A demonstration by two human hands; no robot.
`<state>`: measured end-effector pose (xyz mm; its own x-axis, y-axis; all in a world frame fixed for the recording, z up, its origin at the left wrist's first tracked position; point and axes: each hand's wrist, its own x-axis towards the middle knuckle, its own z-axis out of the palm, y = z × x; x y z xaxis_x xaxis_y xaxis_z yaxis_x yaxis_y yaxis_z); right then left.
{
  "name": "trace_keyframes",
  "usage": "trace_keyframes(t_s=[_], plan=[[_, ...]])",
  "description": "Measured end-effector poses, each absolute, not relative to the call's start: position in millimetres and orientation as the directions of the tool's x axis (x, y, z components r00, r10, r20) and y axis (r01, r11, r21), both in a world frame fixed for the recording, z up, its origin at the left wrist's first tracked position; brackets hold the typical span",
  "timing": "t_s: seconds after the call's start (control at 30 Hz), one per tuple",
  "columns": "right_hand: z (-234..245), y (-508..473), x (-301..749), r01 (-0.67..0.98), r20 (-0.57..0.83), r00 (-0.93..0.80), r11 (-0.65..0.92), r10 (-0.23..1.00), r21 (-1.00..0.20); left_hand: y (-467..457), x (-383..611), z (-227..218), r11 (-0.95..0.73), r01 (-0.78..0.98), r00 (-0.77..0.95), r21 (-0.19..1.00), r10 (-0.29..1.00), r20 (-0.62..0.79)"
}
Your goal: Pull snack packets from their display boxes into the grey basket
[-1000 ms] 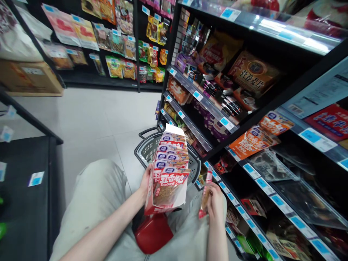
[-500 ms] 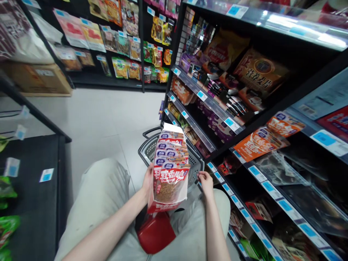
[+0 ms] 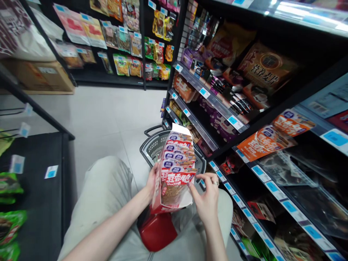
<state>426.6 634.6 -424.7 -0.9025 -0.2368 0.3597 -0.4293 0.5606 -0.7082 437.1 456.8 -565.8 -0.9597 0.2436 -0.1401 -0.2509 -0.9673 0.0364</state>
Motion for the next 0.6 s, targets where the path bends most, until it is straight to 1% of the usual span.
trace_keyframes(t_s=[0.1, 0.17, 0.23, 0.3, 0.37, 0.43, 0.5, 0.53, 0.6], plan=[[-427, 634, 430, -0.425, 0.362, -0.903, 0.590, -0.229, -0.686, 455, 440, -566, -0.967, -0.251, -0.954, 0.044, 0.240, -0.181], [-429, 633, 432, -0.410, 0.351, -0.910, 0.607, -0.222, -0.681, 455, 441, -566, -0.965, -0.260, -0.953, 0.034, 0.251, -0.170], [-431, 631, 435, -0.401, 0.322, -0.915, 0.622, -0.242, -0.672, 454, 442, -565, -0.960, -0.278, -0.951, 0.031, 0.270, -0.154], [-436, 630, 441, -0.391, 0.291, -0.920, 0.627, -0.261, -0.674, 455, 443, -563, -0.954, -0.295, -0.947, 0.045, 0.286, -0.148], [-444, 632, 450, -0.368, 0.270, -0.930, 0.625, -0.250, -0.688, 458, 446, -559, -0.950, -0.303, -0.946, 0.077, 0.289, -0.149], [-454, 637, 463, -0.328, 0.257, -0.945, 0.621, -0.205, -0.712, 463, 450, -555, -0.941, -0.315, -0.944, 0.121, 0.298, -0.139], [-464, 646, 476, -0.317, 0.250, -0.948, 0.578, -0.195, -0.752, 471, 456, -552, -0.908, -0.391, -0.917, 0.153, 0.371, -0.146], [-467, 652, 483, -0.307, 0.258, -0.952, 0.536, -0.167, -0.787, 474, 459, -551, -0.879, -0.444, -0.894, 0.176, 0.420, -0.157], [-466, 664, 493, -0.226, 0.237, -0.971, 0.486, -0.040, -0.844, 481, 463, -549, -0.818, -0.524, -0.851, 0.238, 0.486, -0.200]])
